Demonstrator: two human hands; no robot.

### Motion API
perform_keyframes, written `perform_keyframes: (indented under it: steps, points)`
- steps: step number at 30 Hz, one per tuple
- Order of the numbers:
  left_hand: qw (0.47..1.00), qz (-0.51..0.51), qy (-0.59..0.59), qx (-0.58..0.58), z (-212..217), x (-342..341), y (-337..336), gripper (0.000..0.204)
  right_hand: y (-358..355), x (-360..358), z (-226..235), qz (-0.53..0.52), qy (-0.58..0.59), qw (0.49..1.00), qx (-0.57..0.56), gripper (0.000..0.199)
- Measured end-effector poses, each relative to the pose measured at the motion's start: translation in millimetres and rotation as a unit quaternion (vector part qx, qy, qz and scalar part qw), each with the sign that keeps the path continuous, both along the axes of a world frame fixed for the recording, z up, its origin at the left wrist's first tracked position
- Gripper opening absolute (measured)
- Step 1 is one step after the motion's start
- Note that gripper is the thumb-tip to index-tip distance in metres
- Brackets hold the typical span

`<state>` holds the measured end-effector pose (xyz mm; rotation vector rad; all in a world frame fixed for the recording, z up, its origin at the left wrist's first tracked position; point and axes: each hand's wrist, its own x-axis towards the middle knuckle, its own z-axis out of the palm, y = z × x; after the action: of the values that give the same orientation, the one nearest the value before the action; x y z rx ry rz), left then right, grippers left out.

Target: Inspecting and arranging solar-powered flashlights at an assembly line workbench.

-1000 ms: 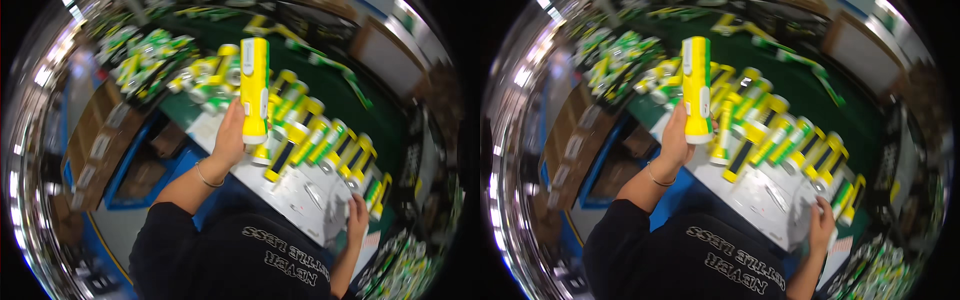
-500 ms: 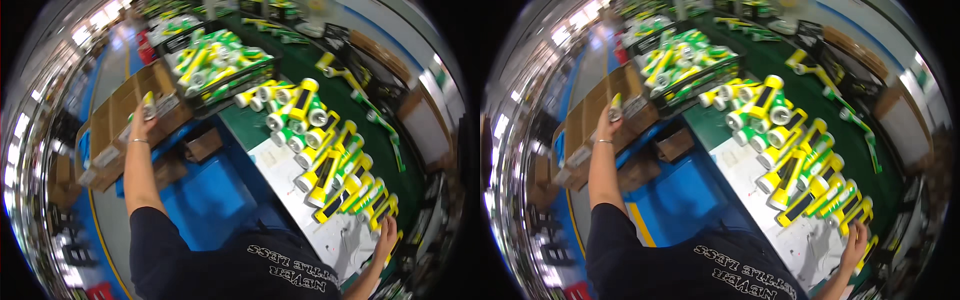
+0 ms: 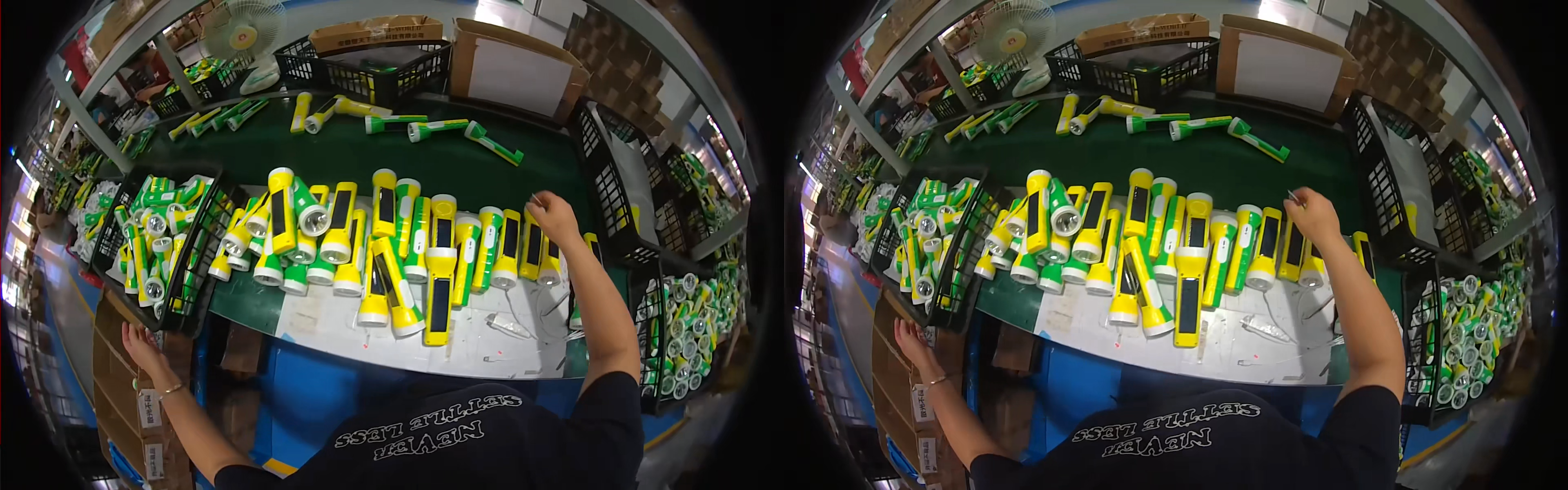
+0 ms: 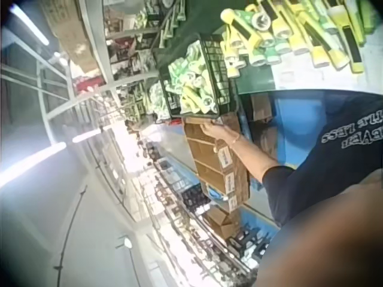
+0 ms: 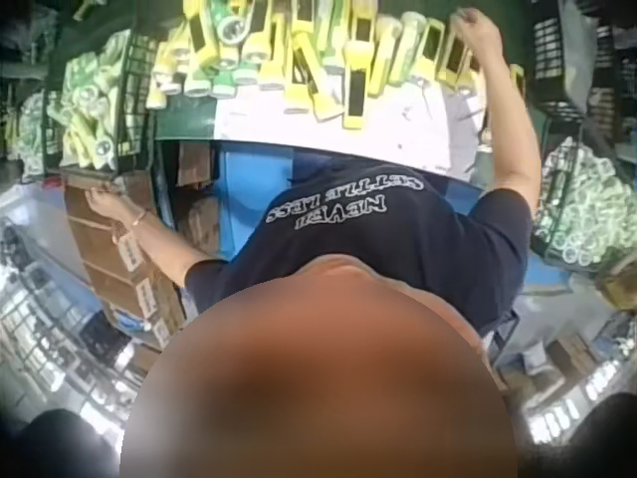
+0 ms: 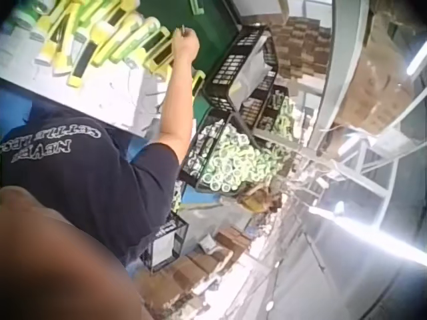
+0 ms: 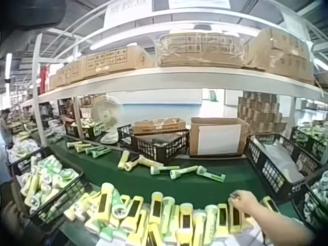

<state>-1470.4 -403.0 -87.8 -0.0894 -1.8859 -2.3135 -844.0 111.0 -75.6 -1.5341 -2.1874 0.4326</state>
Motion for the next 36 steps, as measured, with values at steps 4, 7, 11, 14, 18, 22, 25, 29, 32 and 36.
perform_keyframes:
  steps: [4, 7, 11, 14, 18, 22, 25, 29, 32, 36]
  points:
    - [0.972, -0.080, 0.209, -0.069, 51.7, 146.7, 125.1, 0.032, 116.3, -7.6, -17.0, -0.058, -0.104, 0.993, -0.015, 0.035]
    - [0.954, -0.237, 0.177, -0.040, 81.1, 264.0, 232.5, 0.023, 177.1, -10.6, -44.9, -0.076, -0.158, 0.984, 0.038, 0.045]
    - [0.854, -0.510, 0.066, -0.074, 68.1, 376.9, 339.1, 0.027, 204.5, -14.4, -33.3, -0.053, -0.246, 0.964, -0.090, 0.052]
    - [0.757, -0.649, -0.054, -0.057, 56.5, 438.6, 411.2, 0.030, 210.3, 13.2, -29.2, -0.062, 0.016, 0.970, -0.235, 0.051]
    - [0.672, -0.666, -0.323, 0.032, 29.1, 496.3, 479.8, 0.058, 107.5, 54.8, 6.0, 0.067, 0.433, 0.657, -0.613, 0.032]
    - [0.544, -0.678, -0.447, 0.211, 32.0, 559.6, 490.6, 0.048, -5.3, 103.2, 12.0, 0.075, 0.469, 0.527, -0.704, 0.034]
    - [0.503, -0.700, -0.469, 0.192, 1.9, 590.0, 469.4, 0.043, -50.7, 132.6, 8.5, 0.085, 0.467, 0.605, -0.639, 0.028]
    - [0.521, -0.690, -0.497, 0.072, -6.9, 609.6, 434.7, 0.040, -95.1, 173.0, -3.3, 0.093, 0.385, 0.789, -0.469, 0.033]
    - [0.519, -0.732, -0.439, 0.050, -9.6, 608.4, 408.8, 0.040, -122.7, 190.5, -3.9, 0.057, 0.405, 0.782, -0.470, 0.033]
    - [0.539, -0.733, -0.415, 0.023, -12.0, 598.8, 380.6, 0.040, -156.4, 181.0, -13.3, 0.059, 0.389, 0.807, -0.440, 0.030]
